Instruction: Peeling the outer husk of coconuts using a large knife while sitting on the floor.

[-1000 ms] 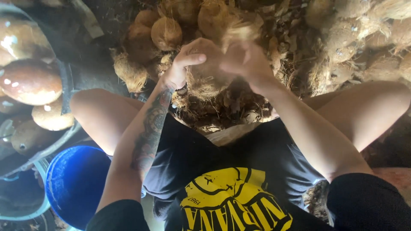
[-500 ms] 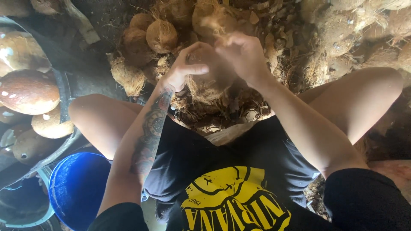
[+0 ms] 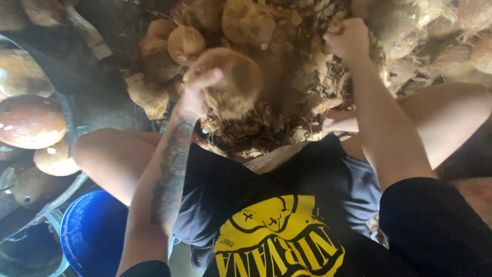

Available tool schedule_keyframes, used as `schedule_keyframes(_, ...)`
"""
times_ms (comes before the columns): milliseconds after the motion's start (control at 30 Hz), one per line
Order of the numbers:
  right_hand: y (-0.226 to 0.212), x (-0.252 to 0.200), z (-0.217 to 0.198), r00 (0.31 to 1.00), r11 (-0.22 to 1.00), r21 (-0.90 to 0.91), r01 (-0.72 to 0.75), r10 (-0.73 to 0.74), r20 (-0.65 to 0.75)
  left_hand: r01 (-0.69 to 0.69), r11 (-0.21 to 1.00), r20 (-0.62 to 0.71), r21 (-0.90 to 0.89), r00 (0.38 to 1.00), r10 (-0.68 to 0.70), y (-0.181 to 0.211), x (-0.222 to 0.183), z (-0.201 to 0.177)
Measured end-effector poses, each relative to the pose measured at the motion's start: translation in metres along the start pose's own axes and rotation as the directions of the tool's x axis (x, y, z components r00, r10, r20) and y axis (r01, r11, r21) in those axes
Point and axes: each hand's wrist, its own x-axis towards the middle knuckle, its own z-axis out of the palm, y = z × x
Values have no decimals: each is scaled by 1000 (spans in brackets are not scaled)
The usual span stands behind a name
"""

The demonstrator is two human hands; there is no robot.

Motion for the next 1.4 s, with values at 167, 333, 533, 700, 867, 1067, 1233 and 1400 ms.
schedule_keyframes(167,58,-35,-38,940,894,-352,-278,329,90,148,810,-446,567,882,151,4,-6,-23)
schedule_keyframes(333,69,-73,-38,895,812,-470,-347,436,91,104,888,-497,448,855,150,-9,1,-28)
schedule_keyframes(533,-100,-74,-50,974,967,-252,27,31,223,151,887,-577,436,803,147,-10,28,5)
schedule_keyframes(700,-184,-92,-33,845,780,478,404,-518,131,145,885,-570,442,807,152,-23,43,9)
schedule_keyframes(867,-222,-101,-44,539,481,538,692,-840,59,279,820,-572,501,817,71,-24,51,21)
schedule_keyframes(1067,-226,-113,-34,503,489,262,832,-864,14,340,828,-554,447,831,-42,-17,52,36)
schedule_keyframes(1233,-239,-118,-28,574,526,324,787,-816,-70,352,793,-578,497,816,0,-26,58,16)
schedule_keyframes(1400,-242,-112,-13,627,525,374,765,-739,-245,236,935,-488,-264,803,-341,-13,63,34)
